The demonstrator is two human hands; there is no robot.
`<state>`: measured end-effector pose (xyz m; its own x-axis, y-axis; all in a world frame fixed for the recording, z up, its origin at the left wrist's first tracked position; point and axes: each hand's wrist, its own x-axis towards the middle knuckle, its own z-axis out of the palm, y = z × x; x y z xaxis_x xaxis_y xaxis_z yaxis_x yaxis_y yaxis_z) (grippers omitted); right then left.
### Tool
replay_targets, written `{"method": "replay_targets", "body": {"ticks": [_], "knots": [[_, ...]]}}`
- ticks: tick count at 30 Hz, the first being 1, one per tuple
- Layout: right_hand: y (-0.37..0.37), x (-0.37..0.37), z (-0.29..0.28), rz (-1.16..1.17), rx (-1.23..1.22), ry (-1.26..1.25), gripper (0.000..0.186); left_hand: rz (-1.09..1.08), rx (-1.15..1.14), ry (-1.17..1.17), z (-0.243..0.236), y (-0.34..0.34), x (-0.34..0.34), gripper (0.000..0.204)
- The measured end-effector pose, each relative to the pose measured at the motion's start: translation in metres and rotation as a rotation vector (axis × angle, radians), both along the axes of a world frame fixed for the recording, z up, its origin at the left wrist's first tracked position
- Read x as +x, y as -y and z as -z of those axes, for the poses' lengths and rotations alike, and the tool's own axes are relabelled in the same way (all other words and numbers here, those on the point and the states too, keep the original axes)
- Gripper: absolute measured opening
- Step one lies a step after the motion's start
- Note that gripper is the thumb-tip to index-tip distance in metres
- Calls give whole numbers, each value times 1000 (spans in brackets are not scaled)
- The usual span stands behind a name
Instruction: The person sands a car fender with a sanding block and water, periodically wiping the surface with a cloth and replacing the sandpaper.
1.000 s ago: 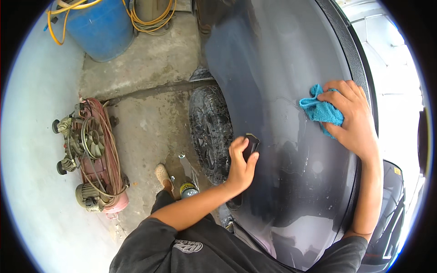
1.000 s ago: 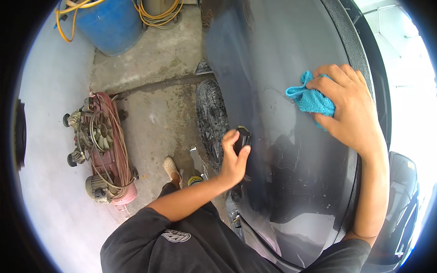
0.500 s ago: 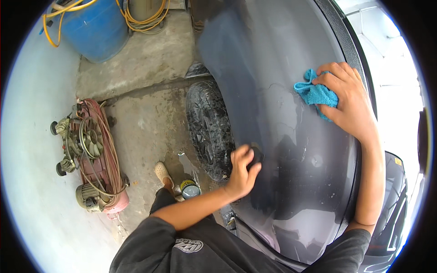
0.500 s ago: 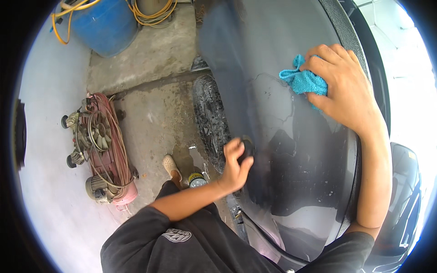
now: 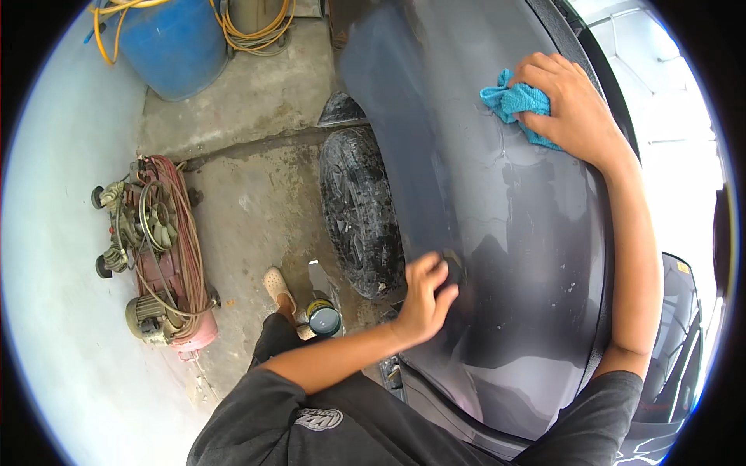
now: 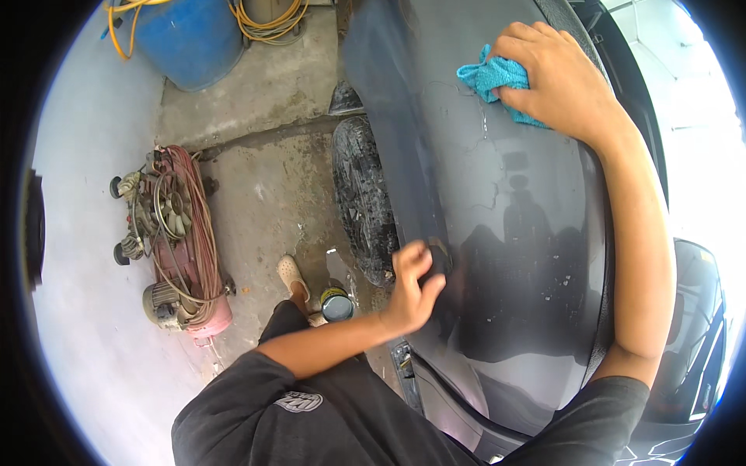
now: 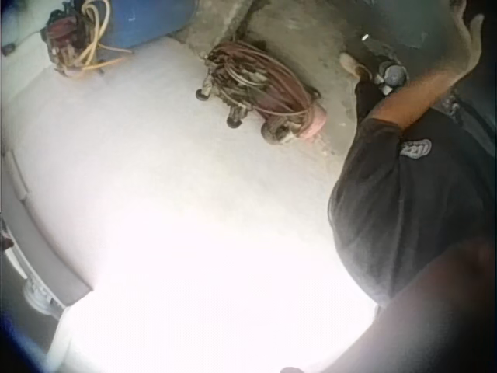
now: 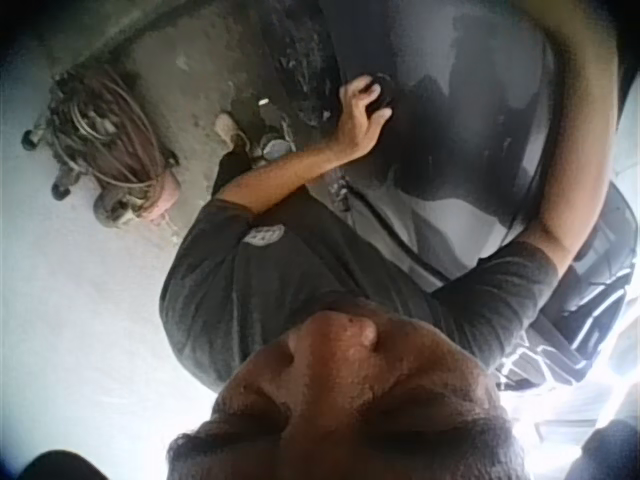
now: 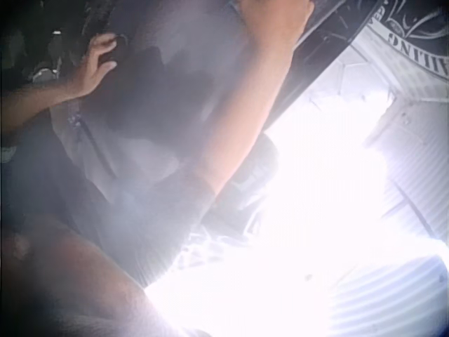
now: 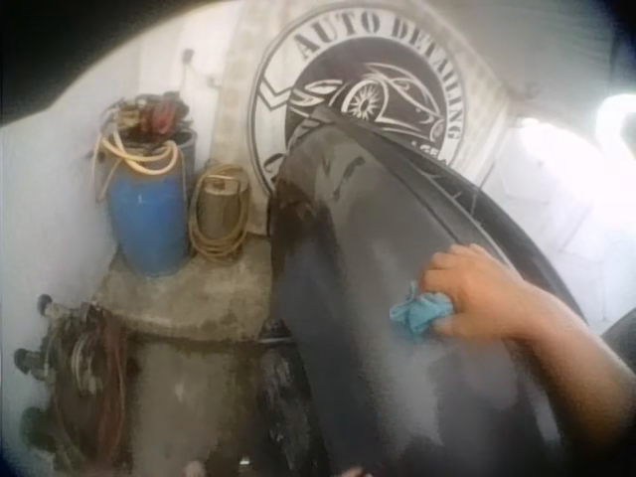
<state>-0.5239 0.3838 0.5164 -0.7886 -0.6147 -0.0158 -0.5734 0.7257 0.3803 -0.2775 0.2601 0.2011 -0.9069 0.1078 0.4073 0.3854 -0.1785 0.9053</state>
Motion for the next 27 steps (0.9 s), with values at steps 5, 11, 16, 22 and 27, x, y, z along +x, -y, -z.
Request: {"method": "replay_targets", "body": {"ticks": [5,11,16,22,27], "knots": [[16,0,-1,-10,-3,15,25,-243,58,253,-42,32,-253,54],[1,6,1,44,16,10,27,-112,56,285,-30,-14,-96,55],[-6,-4,7,-66,-1,-44,29,-136,193,422,-17,-13,-104,51],[31,-2,-2,52,-1,-6,32,-153,358,652,25,44,-347,50],[27,-45,-20,147,78,124,33,-183,197,587,31,-16,-219,57]]}}
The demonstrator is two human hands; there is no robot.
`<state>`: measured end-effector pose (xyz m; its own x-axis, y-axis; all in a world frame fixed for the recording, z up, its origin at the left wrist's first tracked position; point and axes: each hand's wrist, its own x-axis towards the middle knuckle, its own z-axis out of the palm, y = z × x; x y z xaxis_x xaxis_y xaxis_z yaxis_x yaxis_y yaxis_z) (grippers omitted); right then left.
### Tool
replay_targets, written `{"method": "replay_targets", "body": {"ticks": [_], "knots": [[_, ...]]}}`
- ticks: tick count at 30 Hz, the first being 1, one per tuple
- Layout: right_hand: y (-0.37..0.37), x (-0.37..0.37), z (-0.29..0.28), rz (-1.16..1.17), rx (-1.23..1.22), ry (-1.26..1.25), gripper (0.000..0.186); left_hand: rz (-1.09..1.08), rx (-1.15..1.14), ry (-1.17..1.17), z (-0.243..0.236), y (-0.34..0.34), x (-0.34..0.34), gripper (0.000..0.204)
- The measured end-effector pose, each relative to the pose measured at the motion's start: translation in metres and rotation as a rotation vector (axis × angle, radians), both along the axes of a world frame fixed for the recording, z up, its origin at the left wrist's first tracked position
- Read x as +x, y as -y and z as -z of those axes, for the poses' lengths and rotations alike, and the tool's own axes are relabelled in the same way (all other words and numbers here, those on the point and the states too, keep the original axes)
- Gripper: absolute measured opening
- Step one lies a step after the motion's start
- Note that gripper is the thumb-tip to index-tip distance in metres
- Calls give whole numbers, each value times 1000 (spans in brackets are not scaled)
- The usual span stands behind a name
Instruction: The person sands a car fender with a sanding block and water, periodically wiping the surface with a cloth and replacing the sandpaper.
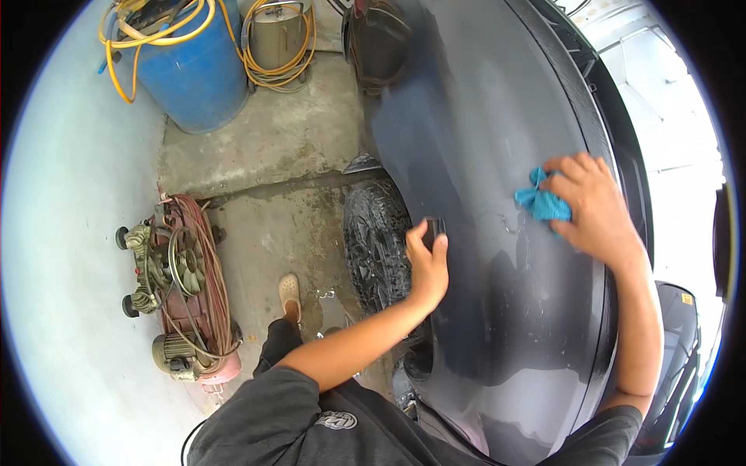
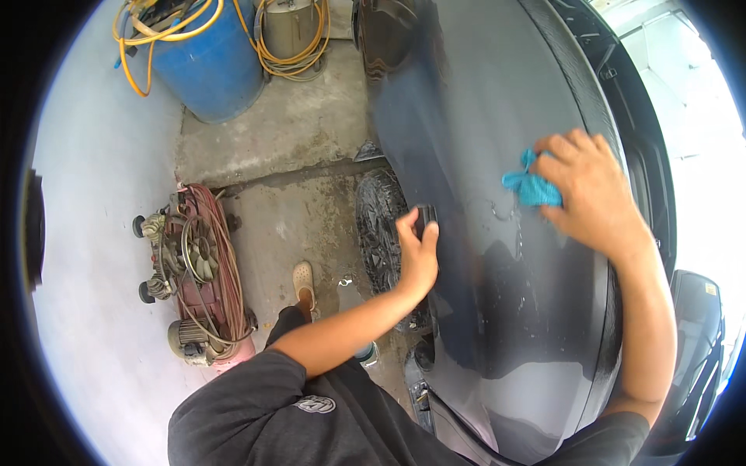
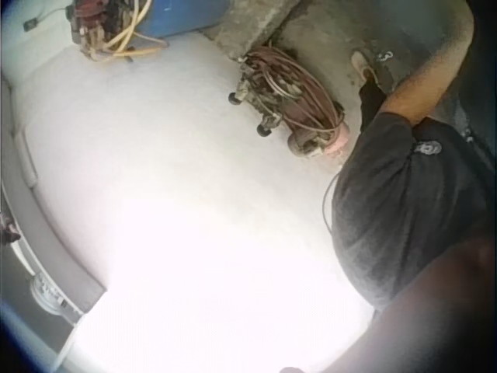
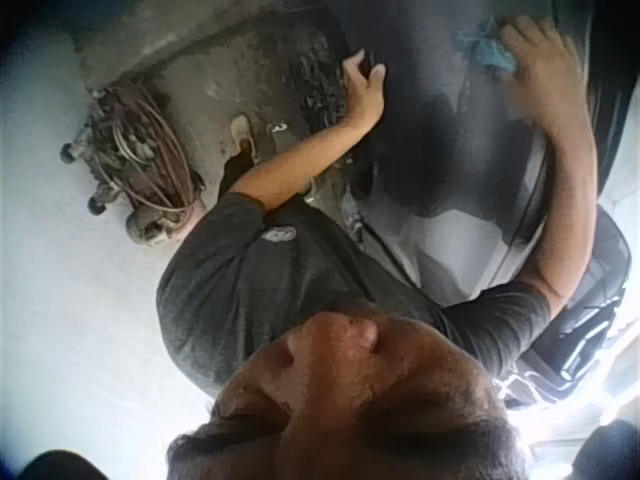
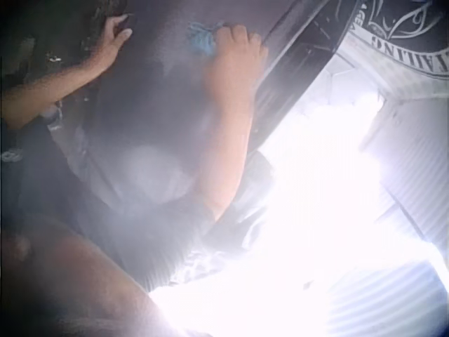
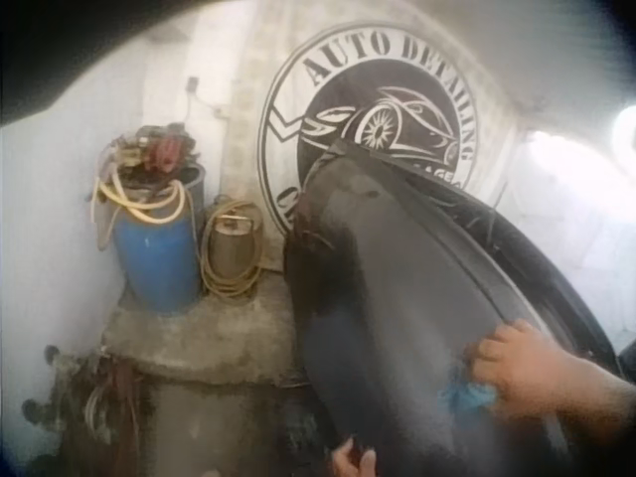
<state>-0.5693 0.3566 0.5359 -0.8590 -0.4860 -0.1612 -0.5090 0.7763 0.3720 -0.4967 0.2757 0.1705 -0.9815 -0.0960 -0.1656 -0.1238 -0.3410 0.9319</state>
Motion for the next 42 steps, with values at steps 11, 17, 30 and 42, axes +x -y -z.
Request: {"method": "replay_targets", "body": {"ticks": [11,17,30,42], "knots": [[5,-137,12,-19,-85,-18,31,32,-34,128,-3,23,-106,56],[11,-145,10,-6,-85,-28,26,24,145,283,13,63,-220,53],[13,-152,9,-7,-101,-18,29,108,420,530,18,86,-280,44],[14,-153,7,-10,-105,-12,32,27,162,395,25,79,-273,44]]}}
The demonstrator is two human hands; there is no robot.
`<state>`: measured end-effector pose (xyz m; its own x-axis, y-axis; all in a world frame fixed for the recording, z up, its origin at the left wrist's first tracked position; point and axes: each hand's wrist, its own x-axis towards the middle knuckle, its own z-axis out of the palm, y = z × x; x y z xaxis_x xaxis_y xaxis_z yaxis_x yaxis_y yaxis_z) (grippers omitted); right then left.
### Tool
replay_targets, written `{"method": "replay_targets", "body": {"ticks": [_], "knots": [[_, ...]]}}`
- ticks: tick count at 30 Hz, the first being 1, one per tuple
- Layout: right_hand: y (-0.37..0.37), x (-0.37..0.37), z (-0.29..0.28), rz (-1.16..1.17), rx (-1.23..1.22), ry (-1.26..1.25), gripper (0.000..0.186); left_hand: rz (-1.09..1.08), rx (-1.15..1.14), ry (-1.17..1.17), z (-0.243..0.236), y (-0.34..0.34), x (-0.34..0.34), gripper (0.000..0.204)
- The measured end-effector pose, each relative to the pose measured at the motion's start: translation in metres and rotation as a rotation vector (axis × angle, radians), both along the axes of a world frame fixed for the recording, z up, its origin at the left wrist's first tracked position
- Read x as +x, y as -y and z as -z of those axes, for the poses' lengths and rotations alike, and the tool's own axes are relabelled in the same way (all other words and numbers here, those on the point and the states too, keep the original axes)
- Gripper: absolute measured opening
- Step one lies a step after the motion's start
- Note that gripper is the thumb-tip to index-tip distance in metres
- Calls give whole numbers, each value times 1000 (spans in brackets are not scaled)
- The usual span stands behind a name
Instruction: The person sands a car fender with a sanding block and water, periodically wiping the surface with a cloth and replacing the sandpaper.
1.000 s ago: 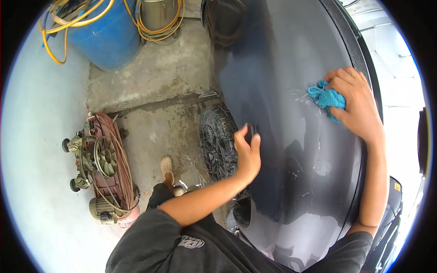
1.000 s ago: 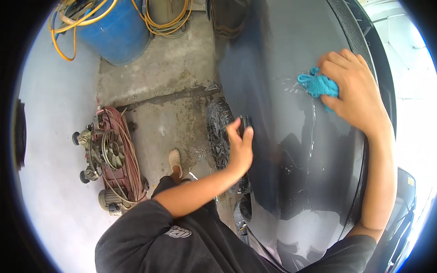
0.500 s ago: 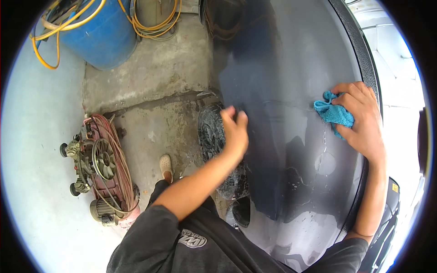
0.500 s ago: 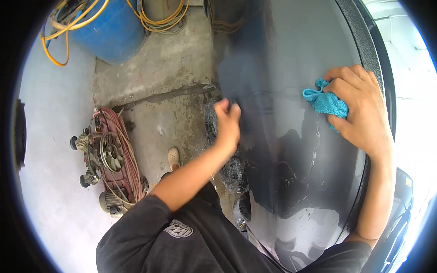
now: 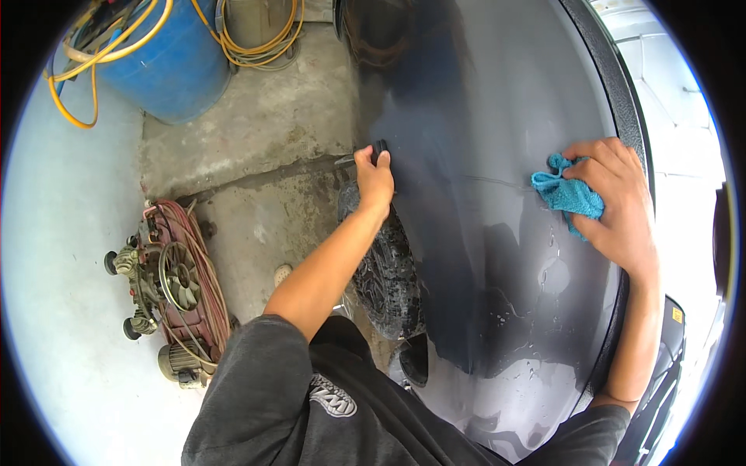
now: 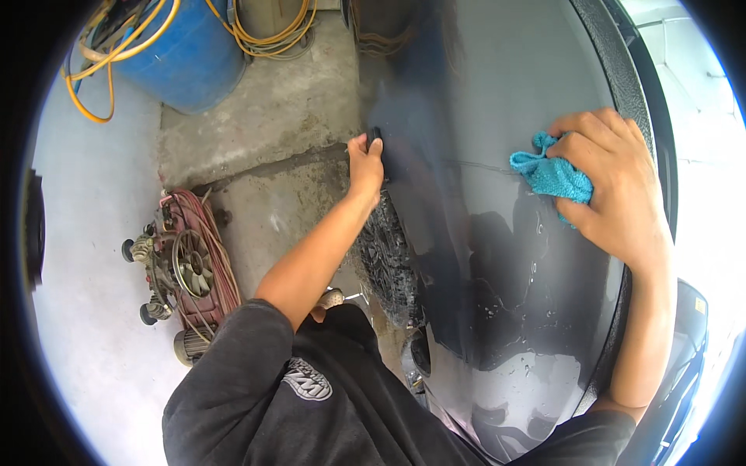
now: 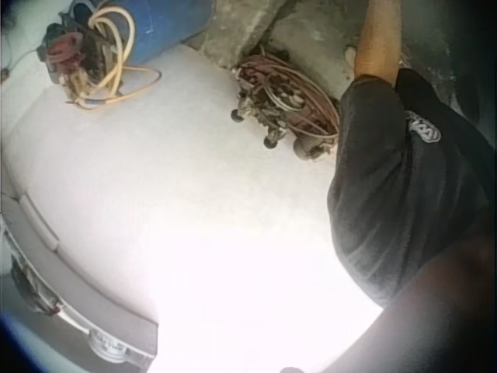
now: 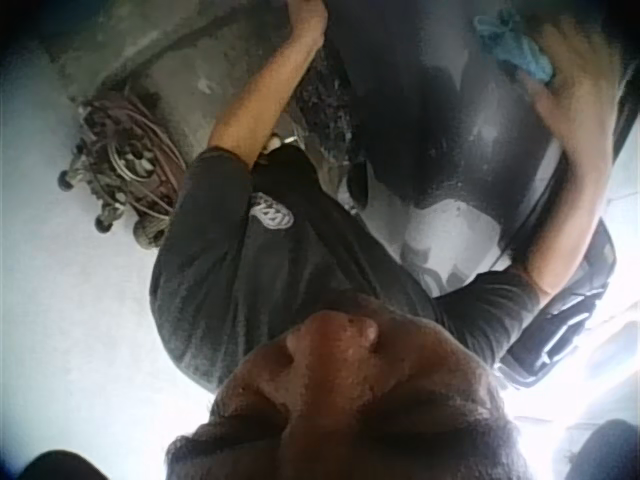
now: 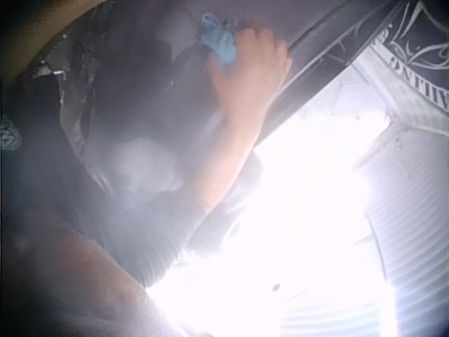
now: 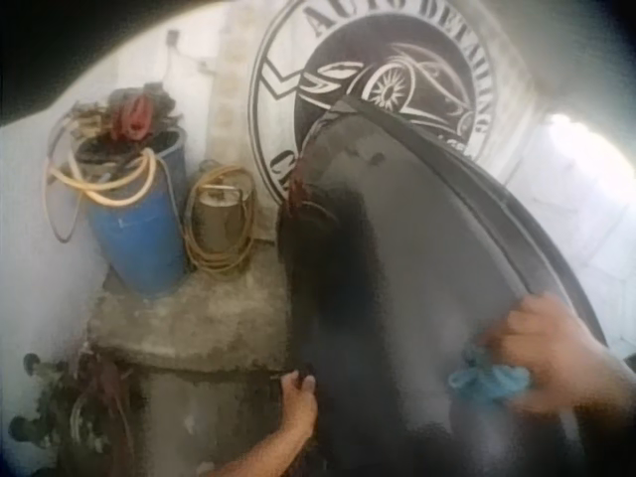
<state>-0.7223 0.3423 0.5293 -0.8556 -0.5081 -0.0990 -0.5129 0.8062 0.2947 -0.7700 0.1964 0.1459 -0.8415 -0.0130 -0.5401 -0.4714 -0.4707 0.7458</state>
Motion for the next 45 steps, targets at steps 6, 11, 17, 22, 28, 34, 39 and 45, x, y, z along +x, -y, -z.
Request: {"method": "replay_targets", "body": {"ticks": [6,11,17,22,28,34,39,45], "knots": [[-11,7,0,43,15,10,34,51,-104,-169,-14,-33,86,55],[-2,3,1,30,5,-2,33,-38,0,-11,4,-7,-1,44],[-5,5,-1,53,22,6,33,32,-200,-199,-1,-29,45,52],[-6,3,2,69,11,13,34,45,-29,-226,-5,-24,26,51],[-7,2,4,49,12,-3,33,40,-177,-312,-4,-26,27,50],[-6,7,4,49,53,-35,35,58,-248,-442,-39,-40,80,52],[5,4,1,17,76,-44,30,5,-234,-440,-26,-24,22,49],[1,10,6,131,56,-109,31,94,-167,-398,-55,-40,81,57]]}}
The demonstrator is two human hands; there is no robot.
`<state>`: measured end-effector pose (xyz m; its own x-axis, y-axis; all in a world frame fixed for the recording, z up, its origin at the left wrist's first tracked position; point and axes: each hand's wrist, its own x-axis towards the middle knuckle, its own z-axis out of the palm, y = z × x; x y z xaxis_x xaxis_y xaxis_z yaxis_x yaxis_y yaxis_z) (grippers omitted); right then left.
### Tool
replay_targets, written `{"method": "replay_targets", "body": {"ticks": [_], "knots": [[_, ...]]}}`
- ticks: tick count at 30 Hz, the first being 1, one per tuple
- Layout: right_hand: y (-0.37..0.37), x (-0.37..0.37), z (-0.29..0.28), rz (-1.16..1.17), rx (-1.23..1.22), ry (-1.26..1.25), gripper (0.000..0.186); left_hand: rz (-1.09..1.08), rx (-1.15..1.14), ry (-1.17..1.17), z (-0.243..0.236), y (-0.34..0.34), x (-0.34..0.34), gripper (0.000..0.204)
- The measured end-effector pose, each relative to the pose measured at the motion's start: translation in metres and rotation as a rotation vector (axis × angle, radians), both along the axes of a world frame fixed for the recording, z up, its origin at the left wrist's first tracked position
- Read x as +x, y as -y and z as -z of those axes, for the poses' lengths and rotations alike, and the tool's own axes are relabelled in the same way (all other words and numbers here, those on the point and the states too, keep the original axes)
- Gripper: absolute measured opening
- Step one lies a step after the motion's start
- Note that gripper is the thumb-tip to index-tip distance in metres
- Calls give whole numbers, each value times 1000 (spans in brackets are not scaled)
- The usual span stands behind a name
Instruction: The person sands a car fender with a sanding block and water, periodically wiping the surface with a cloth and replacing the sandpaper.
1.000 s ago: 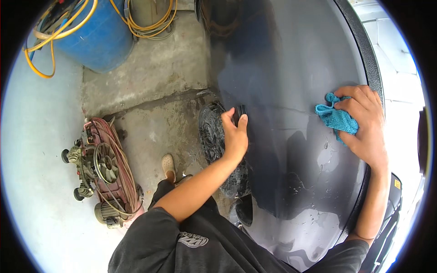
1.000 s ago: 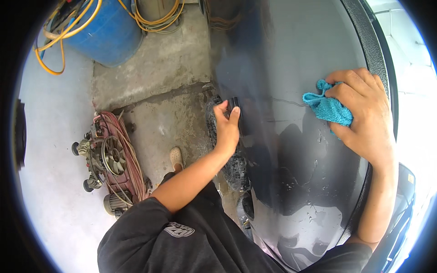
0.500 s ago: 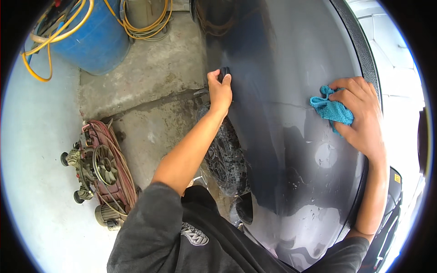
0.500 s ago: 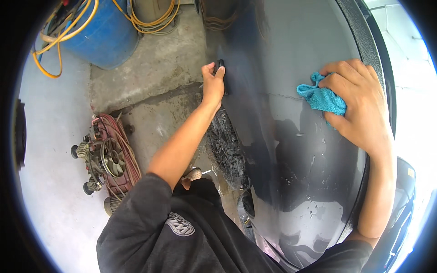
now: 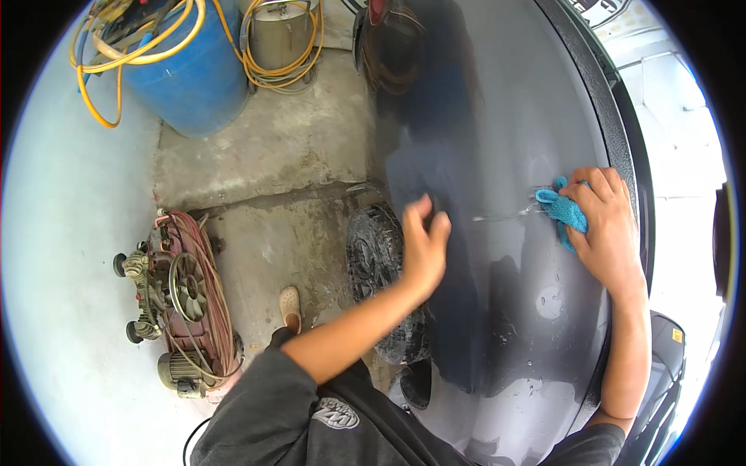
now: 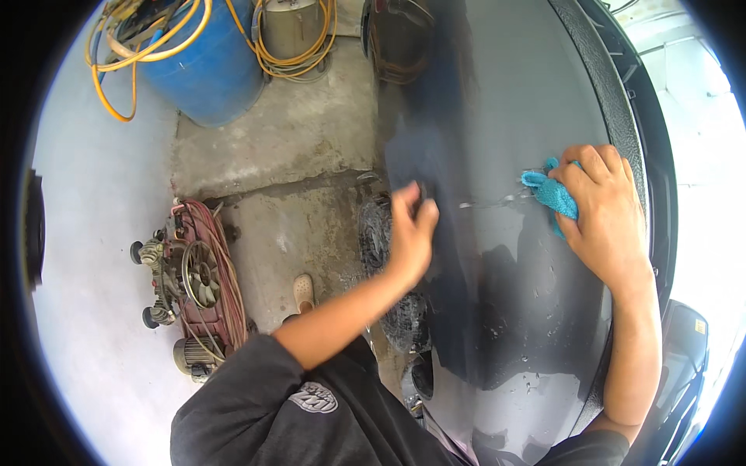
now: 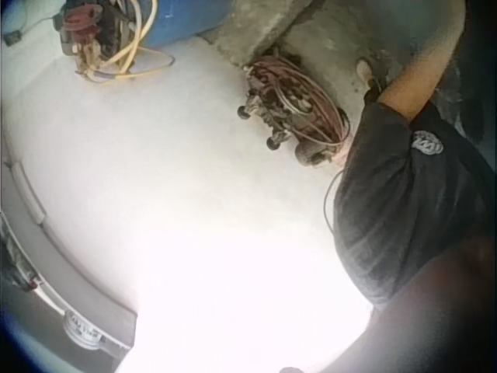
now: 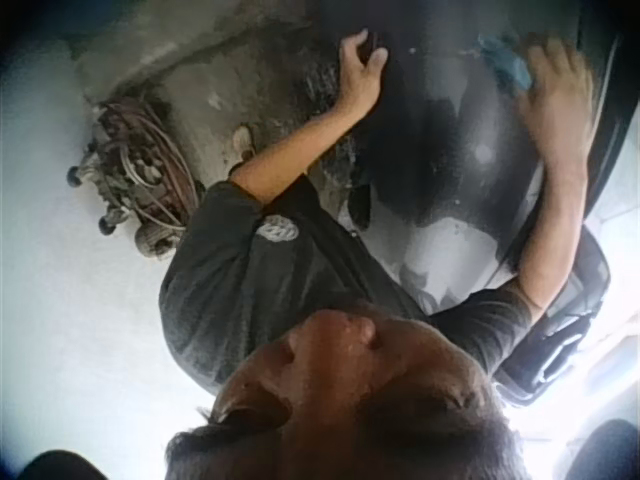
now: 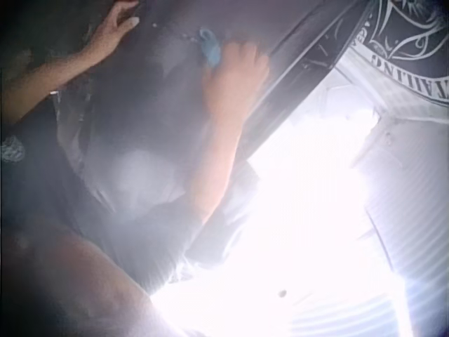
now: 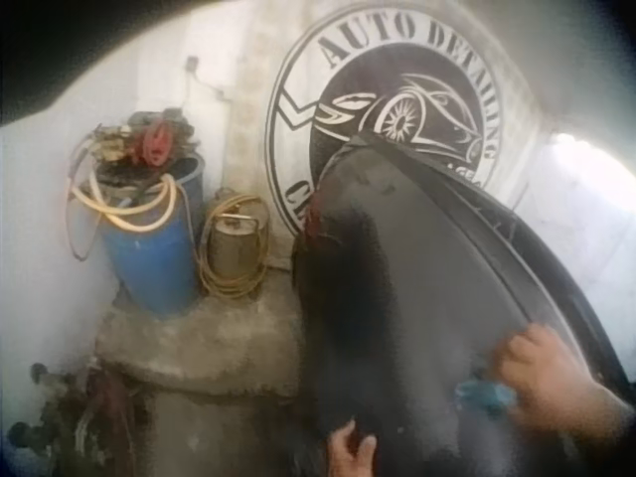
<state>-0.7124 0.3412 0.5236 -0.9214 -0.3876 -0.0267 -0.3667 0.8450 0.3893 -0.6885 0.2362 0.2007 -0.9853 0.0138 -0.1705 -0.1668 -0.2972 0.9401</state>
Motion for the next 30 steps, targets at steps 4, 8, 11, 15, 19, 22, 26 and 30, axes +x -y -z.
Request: {"method": "replay_targets", "body": {"ticks": [4,8,11,15,19,22,26,30], "knots": [[6,-1,0,-12,-18,-2,34,-90,38,-120,5,4,-7,49],[14,-6,0,-17,-31,14,37,-114,124,59,31,35,-118,47],[1,-2,0,12,-21,27,38,-85,-5,-65,11,3,-34,49],[1,1,-1,18,-42,38,39,-56,-4,-114,13,3,-2,47],[15,-8,-1,-38,-35,29,39,-78,228,217,47,50,-135,50],[-7,-3,-4,12,-22,46,38,-42,47,30,13,3,-54,49],[-6,-1,-3,-4,-43,41,39,7,27,-93,7,2,5,48],[14,-11,-4,-63,-69,35,36,-115,124,111,56,48,-120,49]]}}
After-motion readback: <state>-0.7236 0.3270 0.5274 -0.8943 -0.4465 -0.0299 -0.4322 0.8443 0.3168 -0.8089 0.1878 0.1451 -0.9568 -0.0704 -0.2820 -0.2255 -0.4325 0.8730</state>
